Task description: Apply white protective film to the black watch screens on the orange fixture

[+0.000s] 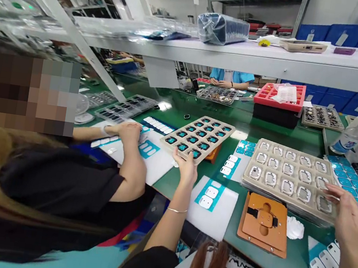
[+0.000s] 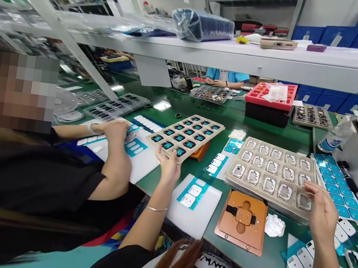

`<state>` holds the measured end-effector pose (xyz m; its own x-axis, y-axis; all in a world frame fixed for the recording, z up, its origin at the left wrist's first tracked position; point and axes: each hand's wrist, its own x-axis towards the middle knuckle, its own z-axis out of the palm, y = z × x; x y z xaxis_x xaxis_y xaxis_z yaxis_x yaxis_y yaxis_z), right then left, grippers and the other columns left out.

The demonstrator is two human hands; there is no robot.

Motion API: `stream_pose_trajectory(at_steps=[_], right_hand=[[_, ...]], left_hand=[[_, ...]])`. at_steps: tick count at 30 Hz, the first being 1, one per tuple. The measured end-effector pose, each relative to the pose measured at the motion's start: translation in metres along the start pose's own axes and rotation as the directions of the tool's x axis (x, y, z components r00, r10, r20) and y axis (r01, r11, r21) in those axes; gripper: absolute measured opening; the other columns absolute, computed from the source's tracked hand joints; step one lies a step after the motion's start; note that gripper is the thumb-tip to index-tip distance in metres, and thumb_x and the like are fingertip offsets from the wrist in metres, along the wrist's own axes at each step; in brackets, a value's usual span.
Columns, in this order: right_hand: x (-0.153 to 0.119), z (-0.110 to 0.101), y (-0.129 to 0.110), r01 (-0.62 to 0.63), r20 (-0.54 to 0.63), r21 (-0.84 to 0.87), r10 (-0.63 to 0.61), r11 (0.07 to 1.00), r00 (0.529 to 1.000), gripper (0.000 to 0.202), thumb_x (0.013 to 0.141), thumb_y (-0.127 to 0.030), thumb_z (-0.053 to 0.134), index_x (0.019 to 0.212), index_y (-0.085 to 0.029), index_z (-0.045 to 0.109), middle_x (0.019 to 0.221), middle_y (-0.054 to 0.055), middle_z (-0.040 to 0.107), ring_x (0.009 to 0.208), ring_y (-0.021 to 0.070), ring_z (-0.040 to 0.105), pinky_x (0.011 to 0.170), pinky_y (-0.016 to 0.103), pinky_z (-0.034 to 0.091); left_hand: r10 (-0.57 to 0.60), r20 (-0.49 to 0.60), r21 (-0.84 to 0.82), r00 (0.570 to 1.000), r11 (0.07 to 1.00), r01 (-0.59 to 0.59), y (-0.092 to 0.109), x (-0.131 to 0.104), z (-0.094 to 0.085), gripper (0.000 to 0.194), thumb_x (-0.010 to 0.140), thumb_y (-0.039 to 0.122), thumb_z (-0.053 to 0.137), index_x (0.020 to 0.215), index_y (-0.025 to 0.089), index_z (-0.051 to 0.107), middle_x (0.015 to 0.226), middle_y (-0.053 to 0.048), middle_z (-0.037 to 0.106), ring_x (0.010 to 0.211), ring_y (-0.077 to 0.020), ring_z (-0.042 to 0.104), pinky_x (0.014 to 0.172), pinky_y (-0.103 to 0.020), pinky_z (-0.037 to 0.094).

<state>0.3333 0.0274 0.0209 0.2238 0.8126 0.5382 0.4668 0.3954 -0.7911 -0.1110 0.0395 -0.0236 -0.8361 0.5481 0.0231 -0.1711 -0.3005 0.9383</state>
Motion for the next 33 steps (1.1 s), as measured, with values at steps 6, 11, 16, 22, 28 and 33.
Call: stream_pose_trajectory(at_steps=[6, 11, 16, 22, 28, 33], right_hand=[[0.003, -0.009, 0.002, 0.017, -0.032, 0.037, -0.016, 0.999, 0.999, 0.038, 0.098, -0.050, 0.045, 0.091, -0.025, 0.073, 0.104, 0.010, 0.072, 0.094, 0.0279, 0.068, 0.078, 0.048, 0.054], [0.006, -0.017, 0.001, 0.037, -0.085, -0.006, -0.038, 0.999, 0.996, 0.036, 0.096, -0.049, 0.050, 0.089, -0.023, 0.074, 0.100, 0.009, 0.073, 0.096, 0.0287, 0.067, 0.083, 0.049, 0.054], [0.010, -0.027, -0.002, -0.004, -0.204, -0.036, -0.003, 0.999, 0.979, 0.038, 0.093, -0.051, 0.053, 0.089, -0.020, 0.074, 0.095, 0.010, 0.073, 0.083, 0.0251, 0.068, 0.076, 0.043, 0.054], [0.013, -0.031, 0.009, -0.160, -0.292, -0.044, 0.140, 0.986, 0.946, 0.042, 0.088, -0.058, 0.055, 0.083, -0.020, 0.072, 0.082, 0.006, 0.073, 0.072, 0.0223, 0.068, 0.071, 0.038, 0.055], [0.018, -0.035, 0.023, -0.274, -0.329, -0.005, 0.257, 0.962, 0.909, 0.046, 0.086, -0.062, 0.053, 0.079, -0.020, 0.070, 0.083, 0.007, 0.074, 0.072, 0.0218, 0.068, 0.070, 0.036, 0.054], [0.020, -0.037, 0.032, -0.337, -0.239, -0.004, 0.327, 0.941, 0.915, 0.044, 0.082, -0.062, 0.056, 0.079, -0.020, 0.070, 0.087, 0.008, 0.075, 0.073, 0.0224, 0.069, 0.071, 0.037, 0.054]], left_hand=[[-0.012, 0.099, 0.041, 0.995, 0.999, 0.007, -0.016, -0.024, -0.004, 0.073, 0.088, 0.022, 0.061, 0.144, 0.031, 0.017, 0.154, -0.016, 0.038, 0.139, -0.0214, 0.049, 0.109, -0.041, 0.050], [0.017, 0.149, 0.097, 0.989, 0.995, -0.032, -0.016, -0.046, -0.020, 0.072, 0.084, 0.035, 0.066, 0.137, 0.037, 0.017, 0.156, -0.014, 0.025, 0.135, -0.0224, 0.051, 0.101, -0.042, 0.055], [0.111, 0.358, 0.400, 0.927, 0.879, -0.260, -0.019, -0.073, -0.049, 0.086, 0.065, 0.047, 0.079, 0.133, 0.024, 0.031, 0.147, -0.019, 0.032, 0.133, -0.0338, 0.049, 0.108, -0.057, 0.046], [0.017, 0.731, 0.667, 0.682, 0.194, -0.719, -0.030, -0.091, -0.067, 0.063, 0.088, 0.054, 0.052, 0.135, 0.013, 0.051, 0.144, -0.027, 0.045, 0.138, -0.0439, 0.040, 0.110, -0.072, 0.031], [-0.028, 0.763, 0.646, 0.646, 0.029, -0.763, -0.025, -0.098, -0.066, 0.055, 0.095, 0.050, 0.044, 0.136, 0.016, 0.057, 0.149, -0.026, 0.044, 0.140, -0.0424, 0.040, 0.109, -0.068, 0.033], [-0.048, 0.783, 0.621, 0.620, 0.081, -0.779, -0.021, -0.084, -0.071, 0.055, 0.094, 0.050, 0.044, 0.135, 0.017, 0.059, 0.146, -0.023, 0.049, 0.135, -0.0399, 0.046, 0.109, -0.059, 0.041]])
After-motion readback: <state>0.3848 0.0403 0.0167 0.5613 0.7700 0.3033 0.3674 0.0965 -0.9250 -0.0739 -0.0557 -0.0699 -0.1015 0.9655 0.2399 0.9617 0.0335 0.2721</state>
